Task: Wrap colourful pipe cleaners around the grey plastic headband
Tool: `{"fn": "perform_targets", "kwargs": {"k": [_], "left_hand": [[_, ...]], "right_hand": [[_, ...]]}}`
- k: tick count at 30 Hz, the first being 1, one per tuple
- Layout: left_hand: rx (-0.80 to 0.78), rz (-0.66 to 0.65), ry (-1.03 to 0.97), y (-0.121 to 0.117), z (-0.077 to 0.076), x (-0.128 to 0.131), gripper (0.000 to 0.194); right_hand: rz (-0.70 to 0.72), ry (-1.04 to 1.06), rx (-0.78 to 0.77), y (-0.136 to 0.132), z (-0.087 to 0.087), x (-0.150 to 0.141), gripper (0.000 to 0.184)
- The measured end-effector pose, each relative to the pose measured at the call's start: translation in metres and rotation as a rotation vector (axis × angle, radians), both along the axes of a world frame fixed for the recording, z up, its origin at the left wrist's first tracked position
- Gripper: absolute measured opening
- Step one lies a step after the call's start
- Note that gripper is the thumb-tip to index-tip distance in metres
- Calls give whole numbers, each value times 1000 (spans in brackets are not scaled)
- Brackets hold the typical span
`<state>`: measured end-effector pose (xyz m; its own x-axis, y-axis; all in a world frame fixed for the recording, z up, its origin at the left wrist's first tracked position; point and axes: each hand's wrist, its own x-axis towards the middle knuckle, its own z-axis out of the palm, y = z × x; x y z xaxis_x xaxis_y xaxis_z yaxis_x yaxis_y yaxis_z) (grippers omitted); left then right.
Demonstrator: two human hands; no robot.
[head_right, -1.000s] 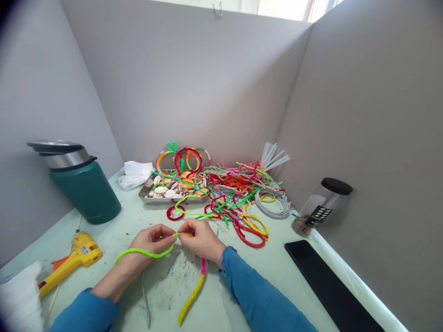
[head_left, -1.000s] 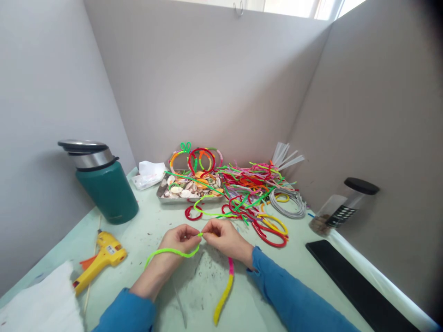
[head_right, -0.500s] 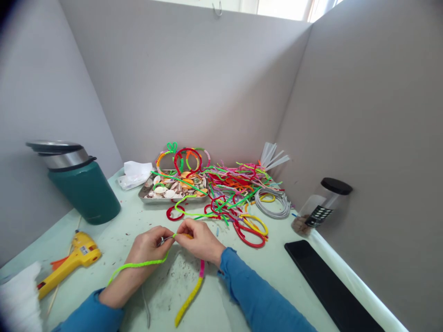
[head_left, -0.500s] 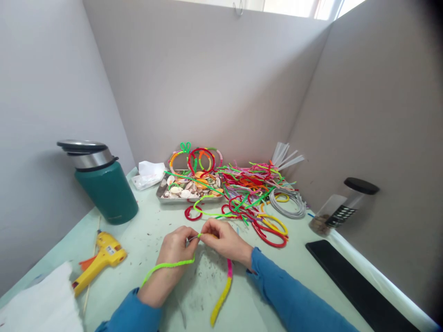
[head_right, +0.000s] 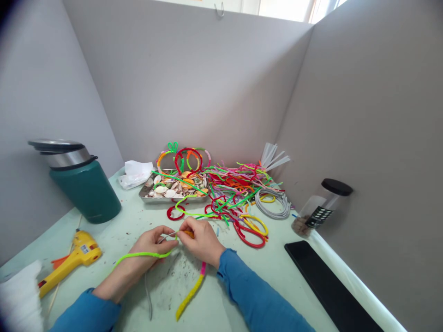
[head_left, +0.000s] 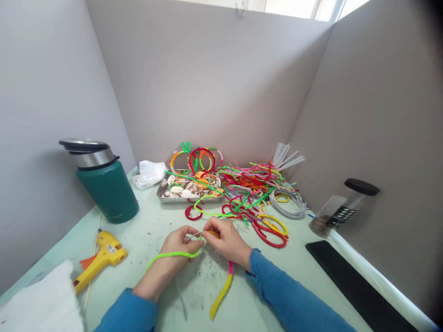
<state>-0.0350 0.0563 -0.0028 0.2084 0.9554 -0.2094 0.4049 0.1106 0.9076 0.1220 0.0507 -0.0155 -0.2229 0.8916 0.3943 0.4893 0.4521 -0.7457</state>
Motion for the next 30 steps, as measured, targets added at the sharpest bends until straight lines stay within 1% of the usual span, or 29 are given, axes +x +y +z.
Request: {"fn": "perform_targets", "kwargs": {"k": [1, 3, 7, 11, 13, 15, 17, 18, 20, 22, 23, 25, 27, 28, 30], "left_hand": [[-83, -20, -57, -1, 2, -1, 31], [-198, -55, -148, -3, 7, -3, 39], [-321, -121, -321, -6, 11, -8, 49], [-375, -171, -416, -8, 11, -10, 47], [-361, -152, -398, -8, 12, -8, 44], [-329, -97, -330, -8, 13, -6, 46], [-261, -71, -249, -7, 13, -3, 51], [-207, -83, -210, -6, 11, -2, 53], [-36, -115, -134, -3, 6, -2, 54], [171, -124, -62, -1, -1, -2, 52], [252, -107, -20, 1, -5, -2, 49], [346, -40, 62, 2, -8, -3, 41], [416, 12, 92, 1, -7, -4, 37], [474, 17, 87, 0, -5, -5, 38], [615, -29, 71, -3, 2, -5, 44]], "right_hand": [[6, 18, -9, 0, 1, 0, 6], [15, 53, -31, 0, 1, 1, 6], [6, 137, -74, 2, 1, 2, 5], [38, 252, -141, 3, 1, 3, 5], [34, 284, -148, 4, 1, 3, 6], [-3, 286, -130, 5, 1, 4, 7], [-41, 271, -112, 6, 0, 5, 8], [-48, 262, -110, 7, -1, 5, 8], [-38, 238, -119, 8, -1, 6, 8], [-23, 221, -127, 9, -1, 8, 11], [-22, 219, -127, 9, -1, 9, 13], [-56, 234, -114, 11, 0, 12, 16], [-123, 278, -94, 15, 1, 16, 18], [-154, 307, -88, 17, 1, 19, 18], [-199, 368, -89, 20, 2, 23, 18]]}}
